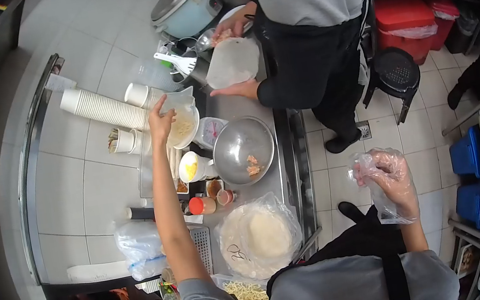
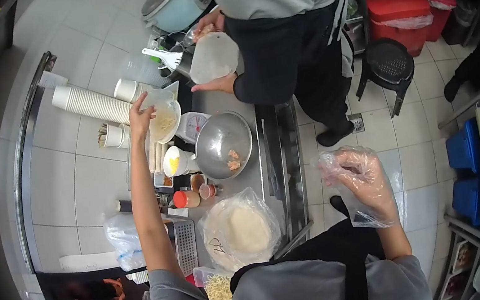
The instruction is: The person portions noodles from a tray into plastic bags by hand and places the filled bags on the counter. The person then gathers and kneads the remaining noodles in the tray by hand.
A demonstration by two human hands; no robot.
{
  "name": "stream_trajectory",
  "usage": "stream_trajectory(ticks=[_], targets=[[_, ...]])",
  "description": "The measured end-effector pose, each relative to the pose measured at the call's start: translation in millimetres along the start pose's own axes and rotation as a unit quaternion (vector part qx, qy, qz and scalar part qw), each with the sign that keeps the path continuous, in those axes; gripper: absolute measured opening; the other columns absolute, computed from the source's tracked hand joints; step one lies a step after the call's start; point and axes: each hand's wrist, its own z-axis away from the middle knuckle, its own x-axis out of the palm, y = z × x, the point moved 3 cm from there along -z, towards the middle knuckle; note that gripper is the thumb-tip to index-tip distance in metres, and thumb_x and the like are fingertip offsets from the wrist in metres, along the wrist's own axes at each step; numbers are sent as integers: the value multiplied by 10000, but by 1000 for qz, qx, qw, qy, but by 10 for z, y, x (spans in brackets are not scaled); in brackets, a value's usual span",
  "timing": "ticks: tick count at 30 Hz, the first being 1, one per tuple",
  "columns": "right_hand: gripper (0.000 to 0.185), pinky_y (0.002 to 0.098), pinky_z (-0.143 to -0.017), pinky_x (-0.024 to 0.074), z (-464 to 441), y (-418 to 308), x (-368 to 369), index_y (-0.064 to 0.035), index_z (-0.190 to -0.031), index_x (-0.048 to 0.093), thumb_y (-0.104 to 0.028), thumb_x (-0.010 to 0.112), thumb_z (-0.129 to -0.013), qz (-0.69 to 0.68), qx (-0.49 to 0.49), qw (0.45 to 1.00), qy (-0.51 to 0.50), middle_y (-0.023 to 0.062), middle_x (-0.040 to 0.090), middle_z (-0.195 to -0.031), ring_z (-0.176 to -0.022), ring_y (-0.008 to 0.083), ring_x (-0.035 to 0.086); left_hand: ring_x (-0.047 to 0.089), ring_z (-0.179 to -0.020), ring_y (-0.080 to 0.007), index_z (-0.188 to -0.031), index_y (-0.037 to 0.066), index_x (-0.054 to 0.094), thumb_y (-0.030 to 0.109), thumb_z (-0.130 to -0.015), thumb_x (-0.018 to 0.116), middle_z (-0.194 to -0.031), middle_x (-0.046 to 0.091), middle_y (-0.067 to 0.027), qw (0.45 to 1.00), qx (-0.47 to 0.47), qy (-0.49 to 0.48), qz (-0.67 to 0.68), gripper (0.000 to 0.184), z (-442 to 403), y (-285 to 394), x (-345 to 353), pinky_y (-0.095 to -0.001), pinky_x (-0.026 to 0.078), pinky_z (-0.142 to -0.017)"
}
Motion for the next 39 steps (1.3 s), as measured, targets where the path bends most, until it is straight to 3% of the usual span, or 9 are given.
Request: stream_trajectory(ticks=[4, 13, 20, 23, 24, 27, 31, 36, 39], targets=[[94, 260, -669, 478, -105, 50, -41, 46, -857, 643, -25, 608, -806, -10, 15, 1000, -25, 82, 605, -780, -701, 141, 599, 683, -778, -185, -1267, 171, 567, 152, -812, 682, -1432, 301, -248, 994, 44, -65, -77, 469, 102, 189, 99, -256, 540, -570], [106, 253, -662, 462, -194, 140, -126, 45, -845, 640, -55, 605, -847, -18, 41, 998, -32, 64, 595, -788, -704, 120, 578, 688, -656, -274, -1383, 297, 410, 416, -662, 784, -1408, 176, -393, 904, -4, -190, -383, 821, 417, 1115, 235, -341, 562, -684], [114, 260, -679, 472, -154, 179, -86, 63, -877, 636, -34, 590, -840, -27, 58, 997, -41, 69, 602, -797, -733, 127, 594, 671, -851, -322, -1327, 227, 494, 301, -690, 778, -1432, 245, -306, 863, -60, -156, -477, 701, 383, 842, 334, -398, 541, -782], [145, 268, -677, 474, -150, 139, 1, 72, -890, 636, -55, 588, -840, 17, 65, 996, -50, 67, 605, -777, -727, 136, 597, 605, -1019, -338, -1265, 109, 545, 179, -651, 795, -1360, 411, -236, 953, -78, -83, -281, 666, 301, 382, 327, -424, 480, -899], [160, 272, -673, 475, -139, 156, 49, 74, -893, 637, -70, 594, -839, 47, 67, 995, -60, 67, 606, -768, -720, 139, 597, 549, -1100, -341, -1220, 37, 552, 73, -587, 797, -1241, 542, -188, 939, 152, -4, -310, 680, 192, -6, 254, -417, 430, -960], [213, 279, -637, 469, -186, 303, 267, 75, -890, 641, -129, 623, -833, 86, 35, 989, -119, 70, 610, -740, -667, 145, 589, 527, -1151, -302, -1240, 59, 538, 30, -538, 787, -1224, 571, -157, 981, 34, 89, -167, 745, 334, -126, -63, -370, 413, -984], [213, 264, -579, 435, -224, 359, 800, 66, -872, 640, -143, 637, -829, 51, -4, 974, -220, 71, 588, -713, -617, 137, 547, 671, -740, -172, -1310, -53, 444, -41, -678, 664, -1149, 581, -236, 990, -70, 100, 67, 670, 1250, 553, -885, -278, 564, -667], [162, 252, -566, 423, 207, 274, 1586, 65, -887, 631, -88, 618, -832, 25, 1, 944, -329, 80, 576, -716, -607, 131, 524, 653, -750, -164, -1293, -43, 466, -49, -755, 613, -1207, 552, -172, 914, -31, 146, 376, 558, 2948, 1163, -1718, -274, 552, -729], [142, 253, -573, 425, 626, 328, 2043, 69, -869, 629, -62, 618, -816, 65, -29, 927, -369, 76, 577, -713, -610, 132, 532, 627, -721, -139, -1273, -42, 486, -51, -785, 588, -1218, 558, -120, 916, 19, 177, 360, 498, 4114, 1465, -2027, -261, 543, -732]])
